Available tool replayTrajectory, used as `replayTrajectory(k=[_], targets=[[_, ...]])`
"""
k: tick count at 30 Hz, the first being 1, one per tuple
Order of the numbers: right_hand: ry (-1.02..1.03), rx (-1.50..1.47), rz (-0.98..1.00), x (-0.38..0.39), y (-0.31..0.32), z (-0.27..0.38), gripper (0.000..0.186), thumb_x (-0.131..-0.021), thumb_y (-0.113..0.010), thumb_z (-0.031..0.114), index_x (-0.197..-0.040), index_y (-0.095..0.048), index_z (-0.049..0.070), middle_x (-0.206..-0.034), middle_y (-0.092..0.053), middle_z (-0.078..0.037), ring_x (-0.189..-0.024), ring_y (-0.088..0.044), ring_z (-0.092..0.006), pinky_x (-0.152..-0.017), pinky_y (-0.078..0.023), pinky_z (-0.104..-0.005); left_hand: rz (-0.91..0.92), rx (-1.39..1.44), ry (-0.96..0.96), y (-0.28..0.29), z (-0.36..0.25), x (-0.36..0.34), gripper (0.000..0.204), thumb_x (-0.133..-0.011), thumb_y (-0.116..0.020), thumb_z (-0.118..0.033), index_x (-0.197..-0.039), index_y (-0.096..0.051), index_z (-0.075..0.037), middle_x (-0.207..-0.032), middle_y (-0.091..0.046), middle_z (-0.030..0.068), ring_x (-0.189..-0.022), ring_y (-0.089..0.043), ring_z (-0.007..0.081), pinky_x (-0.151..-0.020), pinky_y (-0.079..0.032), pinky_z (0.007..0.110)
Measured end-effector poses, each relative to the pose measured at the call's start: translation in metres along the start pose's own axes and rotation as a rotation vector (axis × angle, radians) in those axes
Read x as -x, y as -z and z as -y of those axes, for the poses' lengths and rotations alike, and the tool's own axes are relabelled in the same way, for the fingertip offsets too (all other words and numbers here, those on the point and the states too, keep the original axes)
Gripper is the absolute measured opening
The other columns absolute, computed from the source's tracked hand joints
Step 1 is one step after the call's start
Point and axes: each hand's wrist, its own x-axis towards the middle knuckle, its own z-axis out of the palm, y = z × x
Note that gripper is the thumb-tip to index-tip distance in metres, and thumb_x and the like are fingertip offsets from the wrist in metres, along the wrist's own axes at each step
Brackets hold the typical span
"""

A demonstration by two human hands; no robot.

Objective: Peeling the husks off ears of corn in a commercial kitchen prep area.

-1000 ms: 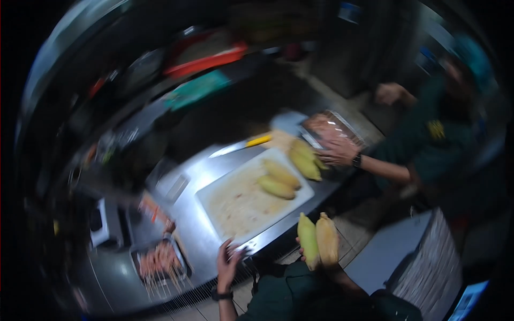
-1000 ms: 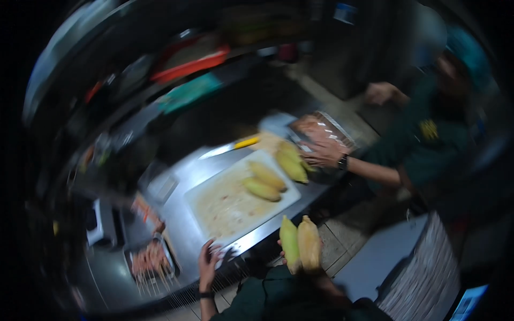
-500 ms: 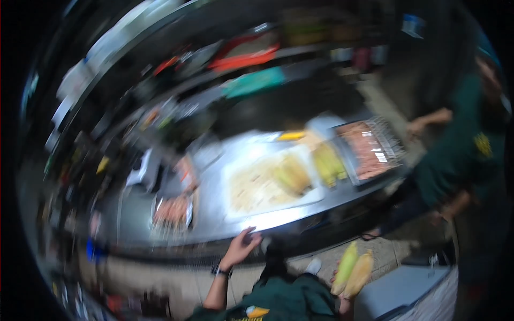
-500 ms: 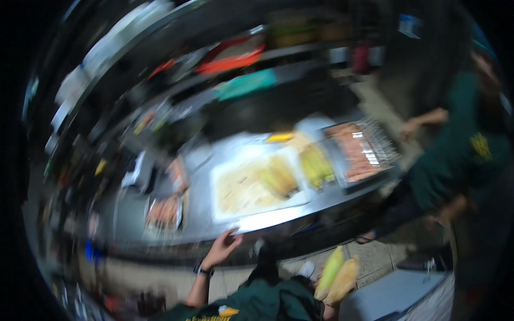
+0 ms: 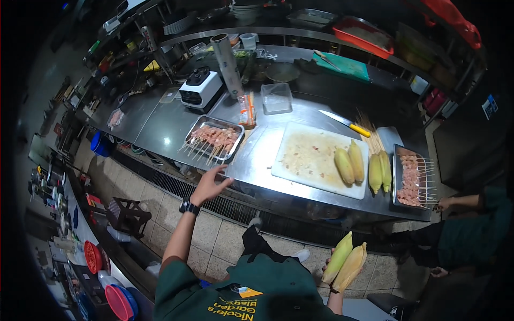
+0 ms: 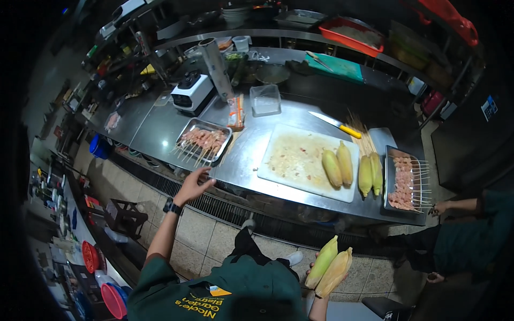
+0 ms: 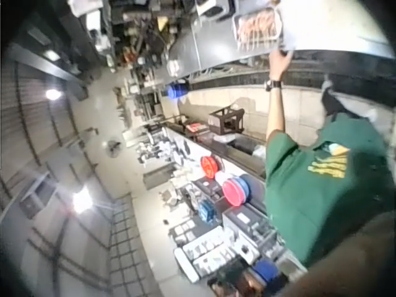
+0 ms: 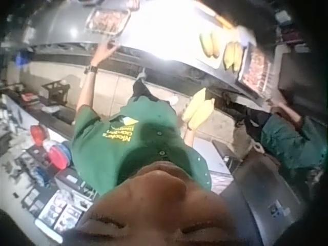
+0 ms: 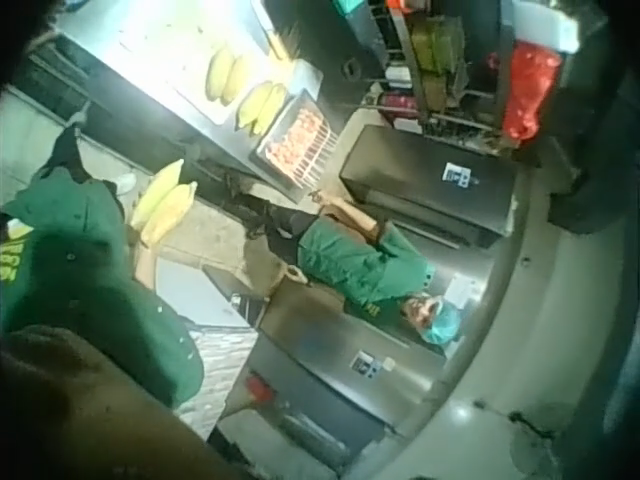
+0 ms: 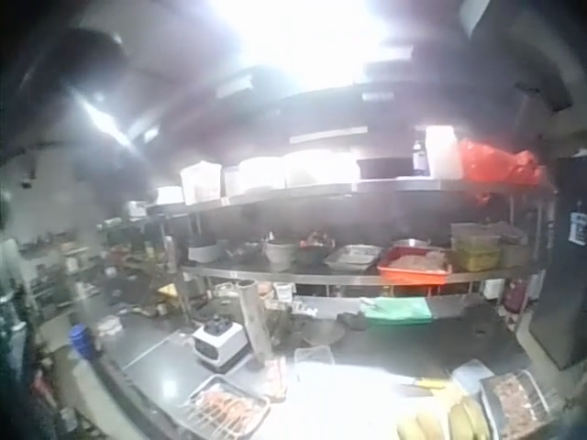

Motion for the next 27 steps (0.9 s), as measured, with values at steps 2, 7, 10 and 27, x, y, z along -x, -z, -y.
replayTrajectory(k=[2,7,10,27], targets=[[0.002,0.007,-0.010,-0.010,-0.002,-0.018,0.111,-0.073,-0.070,0.065,-0.148,-0.018,0.001,-0.142,-0.034,-0.026,-0.106,-0.054,-0.0457,-0.082,-0.047,-0.0633,-0.107,-0.096,-0.099,0.016,0.037,-0.036,0.059,-0.085,-0.068,-0.042,-0.128,-0.056,-0.005,-0.116,-0.063,0.0197,-0.107,-0.062,0.0331,-0.092,-0.049,0.041],[0.065,-0.020,0.000,-0.030,-0.004,-0.096,0.107,-0.077,-0.065,0.066,-0.149,-0.018,0.001,-0.143,-0.034,-0.028,-0.110,-0.052,-0.0485,-0.087,-0.046,-0.0641,-0.139,-0.269,-0.155,0.045,0.125,-0.131,0.048,-0.086,-0.065,-0.036,-0.123,-0.057,-0.007,-0.115,-0.062,0.0214,-0.107,-0.060,0.0383,-0.091,-0.049,0.044],[0.016,-0.027,-0.069,-0.037,-0.013,-0.130,0.107,-0.077,-0.064,0.066,-0.149,-0.018,0.001,-0.143,-0.034,-0.028,-0.111,-0.052,-0.0487,-0.088,-0.046,-0.0641,-0.034,-0.568,-0.029,0.041,0.174,-0.156,0.045,-0.091,-0.054,-0.038,-0.125,-0.054,-0.009,-0.121,-0.057,0.0223,-0.105,-0.059,0.0408,-0.089,-0.048,0.047],[0.511,-0.246,-0.143,-0.008,-0.032,-0.270,0.103,-0.080,-0.058,0.066,-0.150,-0.019,0.002,-0.143,-0.034,-0.030,-0.117,-0.050,-0.0497,-0.094,-0.044,-0.0638,-0.075,0.005,-0.314,0.061,0.131,-0.171,0.036,-0.090,-0.063,-0.034,-0.105,-0.064,-0.002,-0.092,-0.068,0.0219,-0.081,-0.066,0.0355,-0.069,-0.051,0.044]])
